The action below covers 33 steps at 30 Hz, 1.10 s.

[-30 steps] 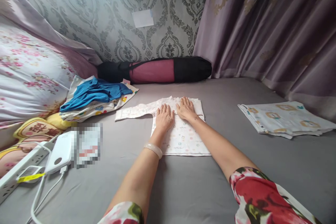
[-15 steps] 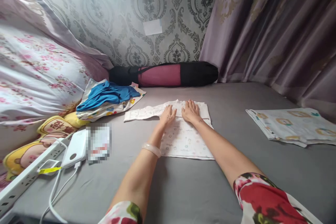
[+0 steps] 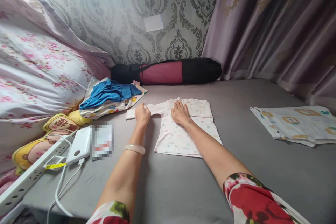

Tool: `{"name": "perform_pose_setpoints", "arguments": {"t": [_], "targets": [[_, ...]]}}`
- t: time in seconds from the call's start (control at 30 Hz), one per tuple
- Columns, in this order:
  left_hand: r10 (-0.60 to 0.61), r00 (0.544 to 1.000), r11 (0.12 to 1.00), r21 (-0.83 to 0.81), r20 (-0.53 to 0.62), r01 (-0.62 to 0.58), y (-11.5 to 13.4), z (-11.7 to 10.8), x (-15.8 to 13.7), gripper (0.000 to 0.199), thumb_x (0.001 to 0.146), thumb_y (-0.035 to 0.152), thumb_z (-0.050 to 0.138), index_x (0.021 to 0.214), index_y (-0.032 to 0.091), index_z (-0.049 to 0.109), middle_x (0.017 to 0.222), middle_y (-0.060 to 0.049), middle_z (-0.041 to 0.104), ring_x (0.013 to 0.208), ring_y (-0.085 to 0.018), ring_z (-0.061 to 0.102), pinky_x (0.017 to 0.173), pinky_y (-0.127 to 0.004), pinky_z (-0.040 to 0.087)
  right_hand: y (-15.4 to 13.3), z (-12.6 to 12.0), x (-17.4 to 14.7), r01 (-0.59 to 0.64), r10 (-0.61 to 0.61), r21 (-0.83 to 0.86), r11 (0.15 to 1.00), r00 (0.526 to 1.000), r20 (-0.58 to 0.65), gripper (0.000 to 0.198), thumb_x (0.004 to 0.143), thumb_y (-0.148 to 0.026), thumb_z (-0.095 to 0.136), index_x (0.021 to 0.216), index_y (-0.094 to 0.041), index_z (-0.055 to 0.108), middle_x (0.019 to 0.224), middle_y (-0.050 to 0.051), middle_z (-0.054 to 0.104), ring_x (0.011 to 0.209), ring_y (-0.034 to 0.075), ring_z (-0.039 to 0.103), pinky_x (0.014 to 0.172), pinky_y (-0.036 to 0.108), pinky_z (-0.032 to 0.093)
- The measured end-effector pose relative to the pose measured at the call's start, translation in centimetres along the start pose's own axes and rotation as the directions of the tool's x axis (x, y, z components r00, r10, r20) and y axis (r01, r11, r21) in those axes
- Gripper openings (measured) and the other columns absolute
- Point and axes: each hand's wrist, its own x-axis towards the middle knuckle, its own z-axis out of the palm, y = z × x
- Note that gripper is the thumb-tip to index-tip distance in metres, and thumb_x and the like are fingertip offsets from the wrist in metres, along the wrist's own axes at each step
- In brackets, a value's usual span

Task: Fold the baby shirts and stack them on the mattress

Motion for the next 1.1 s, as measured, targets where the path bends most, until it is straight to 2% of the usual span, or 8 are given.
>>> {"name": "perform_pose_setpoints", "arguments": {"t": [0.2, 0.4, 0.53, 0.73, 0.8, 0.9, 1.0, 1.1], "targets": [[-0.229, 0.969, 0.959, 0.150, -0.092, 0.240, -2.0, -2.3, 0.4, 0.036, 0.087, 0.023, 0.045, 0.119, 0.010, 0.057, 0.131, -0.024, 0.053, 0.126, -0.038, 0.045, 0.100, -0.051, 0.038, -0.5, -1.0, 0.1, -0.007, 0.006, 0.020, 1.000, 0.998, 0.062, 0.058, 0.100, -0.033, 0.022, 0.152, -0.007, 0.027, 0.161, 0.012, 0.017, 0.148, 0.022, 0.009, 0.119, 0.044, 0.003], [-0.328, 0.941, 0.921, 0.193, -0.085, 0.339, -3.0, -2.2, 0.9, 0.039, 0.086, 0.021, 0.046, 0.121, 0.005, 0.052, 0.132, -0.027, 0.049, 0.125, -0.037, 0.045, 0.100, -0.047, 0.037, -2.5, -0.6, 0.3, 0.109, -0.113, 0.079, 0.991, 0.993, 0.043, 0.059, 0.100, -0.033, 0.022, 0.153, -0.007, 0.025, 0.161, 0.010, 0.017, 0.148, 0.021, 0.008, 0.119, 0.041, 0.004], [-0.390, 0.920, 0.901, 0.192, -0.037, 0.390, -3.7, -1.9, 1.4, 0.046, 0.083, 0.017, 0.050, 0.127, 0.003, 0.047, 0.134, -0.028, 0.048, 0.126, -0.036, 0.045, 0.100, -0.045, 0.039, -3.3, -0.1, 0.5, 0.080, -0.085, 0.079, 0.994, 0.994, 0.066, 0.058, 0.100, -0.035, 0.022, 0.152, -0.010, 0.027, 0.161, 0.010, 0.018, 0.148, 0.023, 0.009, 0.119, 0.041, 0.005], [-0.457, 0.889, 0.872, 0.183, -0.027, 0.454, -4.4, -2.1, 2.8, 0.050, 0.079, 0.016, 0.055, 0.128, 0.006, 0.048, 0.139, -0.027, 0.046, 0.131, -0.036, 0.042, 0.104, -0.048, 0.037, -3.6, 0.4, 0.4, 0.061, -0.063, 0.047, 0.997, 0.997, 0.051, 0.059, 0.100, -0.037, 0.022, 0.153, -0.011, 0.028, 0.161, 0.010, 0.017, 0.148, 0.024, 0.010, 0.118, 0.043, 0.003], [-0.502, 0.865, 0.855, 0.163, 0.014, 0.493, -4.6, -2.3, 3.4, 0.050, 0.077, 0.016, 0.057, 0.126, 0.007, 0.051, 0.138, -0.027, 0.048, 0.131, -0.036, 0.043, 0.105, -0.047, 0.035, -3.7, 0.5, 0.4, 0.059, -0.060, 0.031, 0.998, 0.997, 0.041, 0.060, 0.100, -0.038, 0.022, 0.153, -0.012, 0.028, 0.161, 0.010, 0.018, 0.148, 0.025, 0.011, 0.118, 0.044, 0.004], [-0.520, 0.851, 0.851, 0.123, 0.071, 0.510, -4.7, -2.6, 4.3, 0.043, 0.070, 0.015, 0.062, 0.113, 0.015, 0.061, 0.129, -0.023, 0.058, 0.127, -0.038, 0.049, 0.104, -0.050, 0.037, -3.8, 0.7, 0.4, 0.059, -0.059, 0.010, 0.998, 0.998, 0.018, 0.059, 0.099, -0.038, 0.024, 0.152, -0.014, 0.030, 0.160, 0.011, 0.020, 0.147, 0.026, 0.013, 0.118, 0.044, 0.005], [-0.483, 0.874, 0.870, -0.091, 0.045, 0.485, -4.8, -3.0, 5.3, 0.039, 0.060, 0.015, 0.067, 0.098, 0.019, 0.065, 0.114, -0.020, 0.066, 0.120, -0.043, 0.054, 0.099, -0.058, 0.040, -3.8, 0.7, 0.4, 0.053, -0.053, 0.002, 0.999, 0.999, 0.014, 0.059, 0.098, -0.038, 0.025, 0.152, -0.015, 0.031, 0.160, 0.010, 0.022, 0.146, 0.026, 0.014, 0.118, 0.044, 0.006], [-0.430, 0.903, 0.862, -0.285, 0.025, 0.418, -4.7, -3.8, 6.4, 0.036, 0.055, 0.014, 0.067, 0.091, 0.016, 0.065, 0.099, -0.020, 0.067, 0.106, -0.042, 0.061, 0.085, -0.054, 0.050, -3.9, 0.6, 0.5, 0.040, -0.040, -0.004, 0.999, 0.999, 0.033, 0.059, 0.098, -0.038, 0.025, 0.152, -0.015, 0.030, 0.160, 0.010, 0.021, 0.147, 0.026, 0.013, 0.118, 0.043, 0.006]]}}
